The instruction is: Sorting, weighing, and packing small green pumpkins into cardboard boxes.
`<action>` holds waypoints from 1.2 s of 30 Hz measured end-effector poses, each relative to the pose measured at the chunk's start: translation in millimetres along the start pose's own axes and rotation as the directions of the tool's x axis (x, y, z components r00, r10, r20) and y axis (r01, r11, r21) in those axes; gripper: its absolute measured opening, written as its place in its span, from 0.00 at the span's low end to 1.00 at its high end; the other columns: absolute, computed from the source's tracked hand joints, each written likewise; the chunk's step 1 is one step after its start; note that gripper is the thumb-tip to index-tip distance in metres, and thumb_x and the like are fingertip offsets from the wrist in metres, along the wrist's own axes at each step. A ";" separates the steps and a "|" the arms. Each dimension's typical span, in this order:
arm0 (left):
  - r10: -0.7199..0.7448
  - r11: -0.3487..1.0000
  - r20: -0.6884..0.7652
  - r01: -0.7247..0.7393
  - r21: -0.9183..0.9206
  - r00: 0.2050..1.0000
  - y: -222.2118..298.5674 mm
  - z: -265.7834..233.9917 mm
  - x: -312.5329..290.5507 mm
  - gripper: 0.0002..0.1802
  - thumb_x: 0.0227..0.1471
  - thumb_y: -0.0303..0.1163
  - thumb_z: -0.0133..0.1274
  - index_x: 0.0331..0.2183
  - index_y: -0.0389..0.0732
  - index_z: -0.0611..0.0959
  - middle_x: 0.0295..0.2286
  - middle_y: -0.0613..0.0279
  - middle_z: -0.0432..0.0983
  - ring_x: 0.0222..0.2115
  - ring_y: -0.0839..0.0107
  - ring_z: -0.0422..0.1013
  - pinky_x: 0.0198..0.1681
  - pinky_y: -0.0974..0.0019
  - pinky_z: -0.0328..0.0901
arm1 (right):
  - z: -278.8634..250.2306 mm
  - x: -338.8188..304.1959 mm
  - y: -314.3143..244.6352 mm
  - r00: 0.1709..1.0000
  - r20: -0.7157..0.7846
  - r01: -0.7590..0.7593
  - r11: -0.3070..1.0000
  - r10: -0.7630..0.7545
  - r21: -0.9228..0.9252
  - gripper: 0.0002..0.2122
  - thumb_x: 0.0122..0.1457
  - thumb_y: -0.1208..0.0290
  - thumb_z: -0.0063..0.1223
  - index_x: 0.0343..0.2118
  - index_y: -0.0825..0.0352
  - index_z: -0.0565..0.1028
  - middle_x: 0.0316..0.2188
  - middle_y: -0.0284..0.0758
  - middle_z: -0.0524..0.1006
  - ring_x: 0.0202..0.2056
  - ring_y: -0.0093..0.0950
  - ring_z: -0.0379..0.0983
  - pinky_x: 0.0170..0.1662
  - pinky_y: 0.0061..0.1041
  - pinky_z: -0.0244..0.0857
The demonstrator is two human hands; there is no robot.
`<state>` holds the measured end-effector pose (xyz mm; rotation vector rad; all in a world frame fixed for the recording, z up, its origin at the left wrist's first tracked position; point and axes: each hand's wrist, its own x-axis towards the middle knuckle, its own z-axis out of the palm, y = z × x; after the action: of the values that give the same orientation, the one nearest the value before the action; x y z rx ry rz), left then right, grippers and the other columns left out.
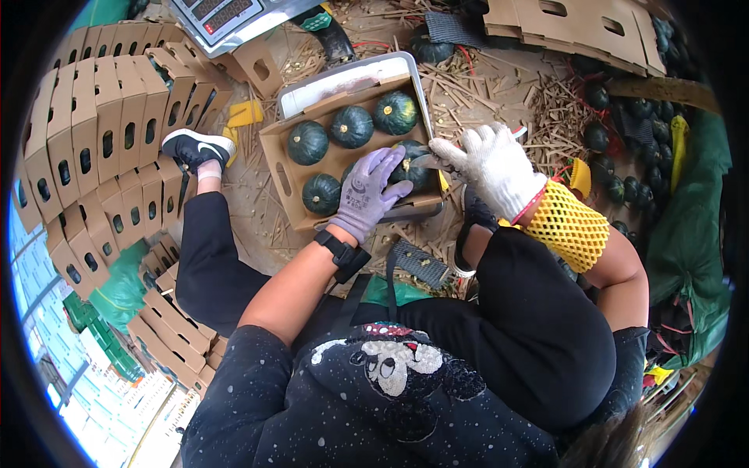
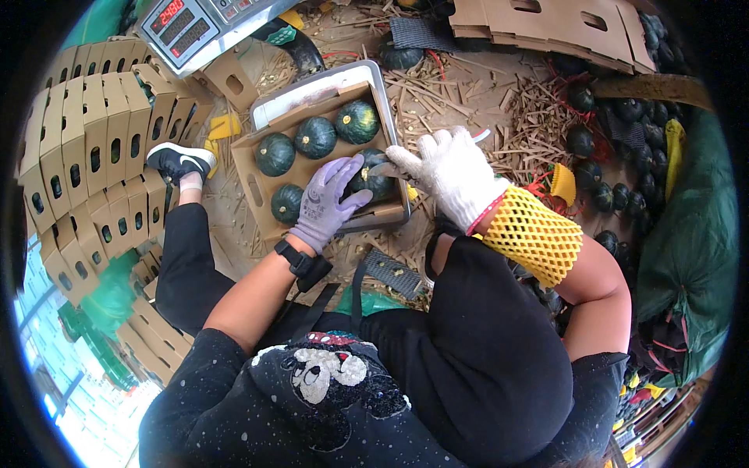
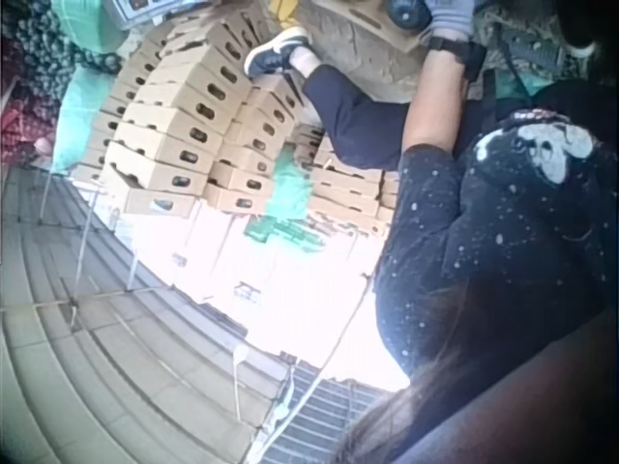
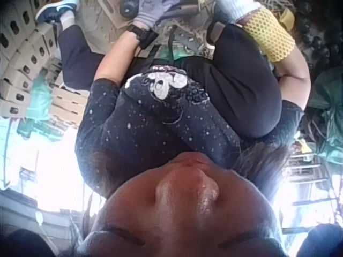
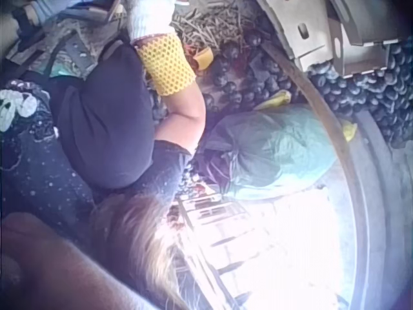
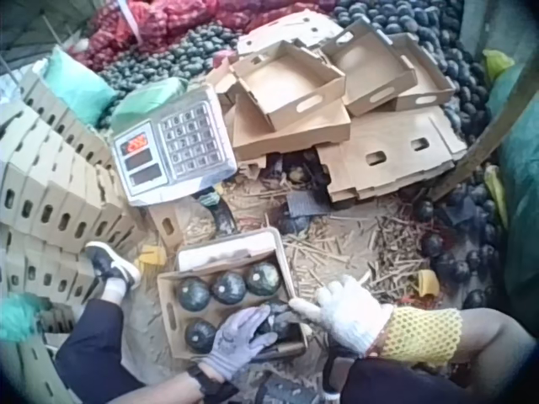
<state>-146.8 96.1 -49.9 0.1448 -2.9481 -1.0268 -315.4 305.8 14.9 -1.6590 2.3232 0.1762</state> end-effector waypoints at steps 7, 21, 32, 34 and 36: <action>-0.002 1.000 0.009 0.002 0.009 1.000 -1.2 -1.7 4.6 0.38 0.49 0.44 0.66 0.59 0.46 0.75 0.49 0.53 0.75 0.51 0.54 0.71 0.56 0.55 0.66 | 13.3 2.8 -16.2 0.999 -0.007 -0.045 0.997 0.045 0.061 0.27 0.62 0.68 0.49 0.65 0.46 0.64 0.40 0.36 0.76 0.44 0.35 0.74 0.45 0.37 0.65; -0.130 0.990 -0.087 0.124 -0.070 0.988 12.2 -16.6 11.6 0.19 0.52 0.34 0.63 0.46 0.43 0.84 0.39 0.58 0.80 0.42 0.59 0.75 0.48 0.59 0.69 | 1.8 -5.9 3.0 0.968 0.043 -0.241 0.871 0.247 0.428 0.32 0.55 0.69 0.57 0.65 0.49 0.64 0.35 0.44 0.77 0.37 0.46 0.78 0.39 0.44 0.72; -0.060 0.897 -0.147 0.118 0.427 0.987 -0.3 -44.8 -53.3 0.36 0.48 0.48 0.66 0.57 0.45 0.76 0.42 0.58 0.76 0.45 0.58 0.72 0.57 0.51 0.63 | -3.4 45.7 -39.2 0.975 -0.038 0.224 0.961 -0.221 0.164 0.24 0.60 0.69 0.52 0.61 0.51 0.69 0.36 0.38 0.75 0.41 0.38 0.76 0.43 0.39 0.67; -0.112 0.888 -0.116 0.152 0.434 0.987 -5.6 -36.0 -55.0 0.36 0.48 0.48 0.65 0.56 0.46 0.77 0.45 0.60 0.75 0.48 0.59 0.70 0.60 0.49 0.59 | 10.0 53.5 -56.6 0.973 -0.056 0.229 0.971 -0.225 0.072 0.23 0.59 0.68 0.52 0.60 0.50 0.69 0.39 0.35 0.75 0.43 0.36 0.75 0.46 0.40 0.66; -0.159 0.879 -0.082 0.179 0.442 0.984 -8.9 -36.3 -54.8 0.35 0.48 0.48 0.65 0.56 0.45 0.77 0.48 0.61 0.74 0.51 0.60 0.68 0.62 0.49 0.56 | 4.8 62.8 -66.8 0.977 0.028 0.214 0.976 -0.213 -0.038 0.23 0.60 0.66 0.52 0.59 0.50 0.69 0.42 0.32 0.75 0.46 0.35 0.74 0.52 0.44 0.62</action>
<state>-89.8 71.8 -26.1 0.4312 -3.1178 -0.3205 -270.7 227.9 -4.1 -1.9005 2.1183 0.1979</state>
